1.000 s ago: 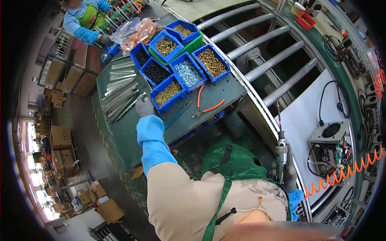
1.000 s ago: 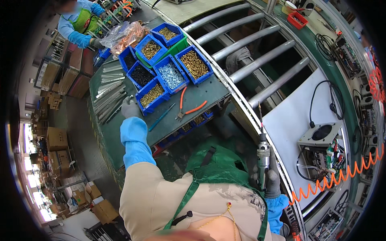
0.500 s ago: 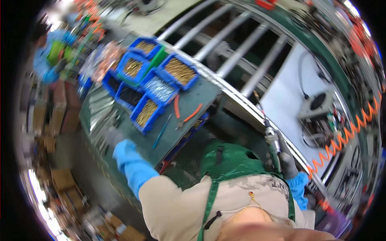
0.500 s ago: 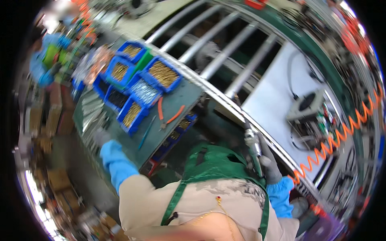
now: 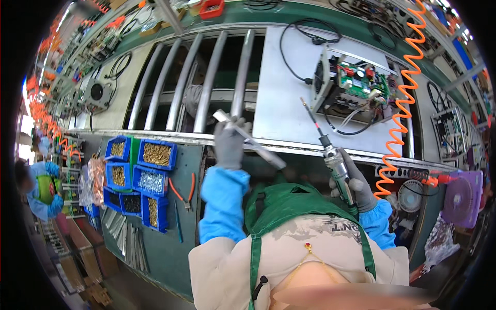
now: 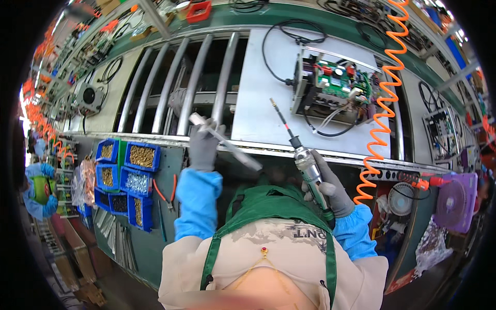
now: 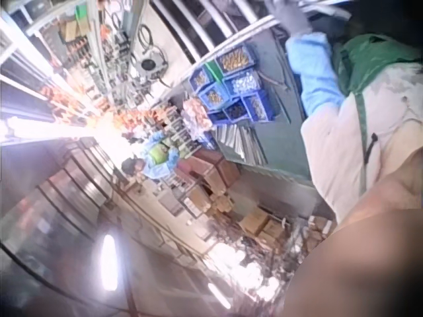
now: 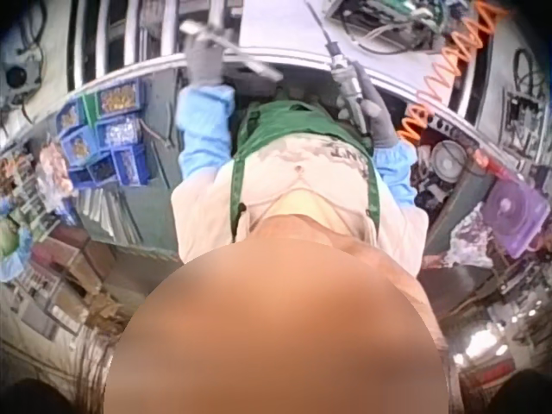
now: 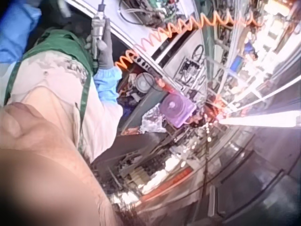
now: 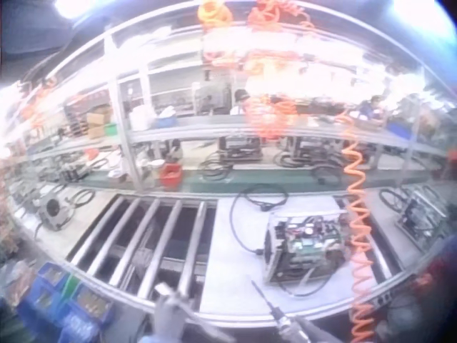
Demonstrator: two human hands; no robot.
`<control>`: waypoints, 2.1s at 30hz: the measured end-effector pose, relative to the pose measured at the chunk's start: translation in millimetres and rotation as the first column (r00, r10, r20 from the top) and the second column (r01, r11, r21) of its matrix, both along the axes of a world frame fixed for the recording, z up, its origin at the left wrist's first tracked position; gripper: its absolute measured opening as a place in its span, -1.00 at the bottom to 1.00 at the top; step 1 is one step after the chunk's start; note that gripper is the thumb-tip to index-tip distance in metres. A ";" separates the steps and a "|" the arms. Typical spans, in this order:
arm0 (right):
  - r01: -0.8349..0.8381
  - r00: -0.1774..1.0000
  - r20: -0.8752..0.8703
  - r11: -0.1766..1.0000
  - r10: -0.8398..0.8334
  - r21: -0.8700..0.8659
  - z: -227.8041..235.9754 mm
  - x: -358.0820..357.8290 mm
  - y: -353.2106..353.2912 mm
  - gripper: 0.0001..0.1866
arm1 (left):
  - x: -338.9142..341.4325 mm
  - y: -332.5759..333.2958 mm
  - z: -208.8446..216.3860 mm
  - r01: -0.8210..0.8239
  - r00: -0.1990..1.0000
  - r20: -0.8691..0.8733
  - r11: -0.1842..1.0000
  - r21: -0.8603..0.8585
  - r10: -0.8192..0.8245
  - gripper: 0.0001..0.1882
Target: Assembling and fastening internal components of a power supply unit using a pneumatic screwdriver on an assembly line.
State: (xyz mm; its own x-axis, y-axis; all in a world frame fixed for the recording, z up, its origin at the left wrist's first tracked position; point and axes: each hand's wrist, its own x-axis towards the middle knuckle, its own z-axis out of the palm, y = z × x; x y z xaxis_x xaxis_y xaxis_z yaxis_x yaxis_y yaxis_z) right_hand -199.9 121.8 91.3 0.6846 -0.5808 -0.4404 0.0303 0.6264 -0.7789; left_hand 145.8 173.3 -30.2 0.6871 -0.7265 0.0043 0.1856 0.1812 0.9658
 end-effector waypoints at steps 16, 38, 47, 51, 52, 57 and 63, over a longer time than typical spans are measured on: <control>0.426 0.867 0.264 0.904 -0.422 0.045 -15.3 -152.2 -22.2 0.25 | -136.6 -120.3 -42.9 -0.141 0.236 0.902 0.905 0.400 -0.362 -0.66; 0.619 0.770 0.329 0.765 -0.547 -0.179 13.5 -179.9 -6.5 0.08 | -172.2 -141.8 117.2 0.388 -0.032 0.929 0.852 0.352 -0.369 -0.75; 0.683 0.729 0.215 0.669 -0.650 -0.294 15.5 -151.1 23.6 -0.28 | -247.9 -230.5 129.9 0.359 -0.189 0.946 0.878 0.318 -0.265 -0.69; 0.707 0.704 0.146 0.669 -0.695 -0.227 12.2 -148.0 25.5 -0.12 | -239.6 -243.4 133.5 0.270 -0.186 0.908 0.869 0.415 -0.376 -0.70; 0.706 0.708 0.174 0.681 -0.684 -0.195 9.9 -146.7 24.6 -0.03 | -237.5 -241.3 135.0 0.272 -0.188 0.907 0.868 0.416 -0.376 -0.70; 0.695 0.713 0.317 0.693 -0.626 -0.195 7.5 -139.8 23.4 0.11 | -223.6 -246.9 130.8 0.273 -0.160 0.907 0.866 0.419 -0.389 -0.70; 0.681 0.704 0.314 0.731 -0.637 -0.045 6.6 -135.5 22.4 0.26 | -221.5 -252.9 126.0 0.334 -0.151 0.911 0.848 0.412 -0.384 -0.70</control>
State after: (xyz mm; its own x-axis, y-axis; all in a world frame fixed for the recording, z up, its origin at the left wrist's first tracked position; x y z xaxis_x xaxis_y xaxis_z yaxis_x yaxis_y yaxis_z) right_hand -335.4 144.2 97.8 0.1750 -0.9685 -0.1771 0.6043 0.2476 -0.7573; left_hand -75.7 -79.6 95.8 -0.3503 -0.8779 0.3265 -0.8660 0.4363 0.2443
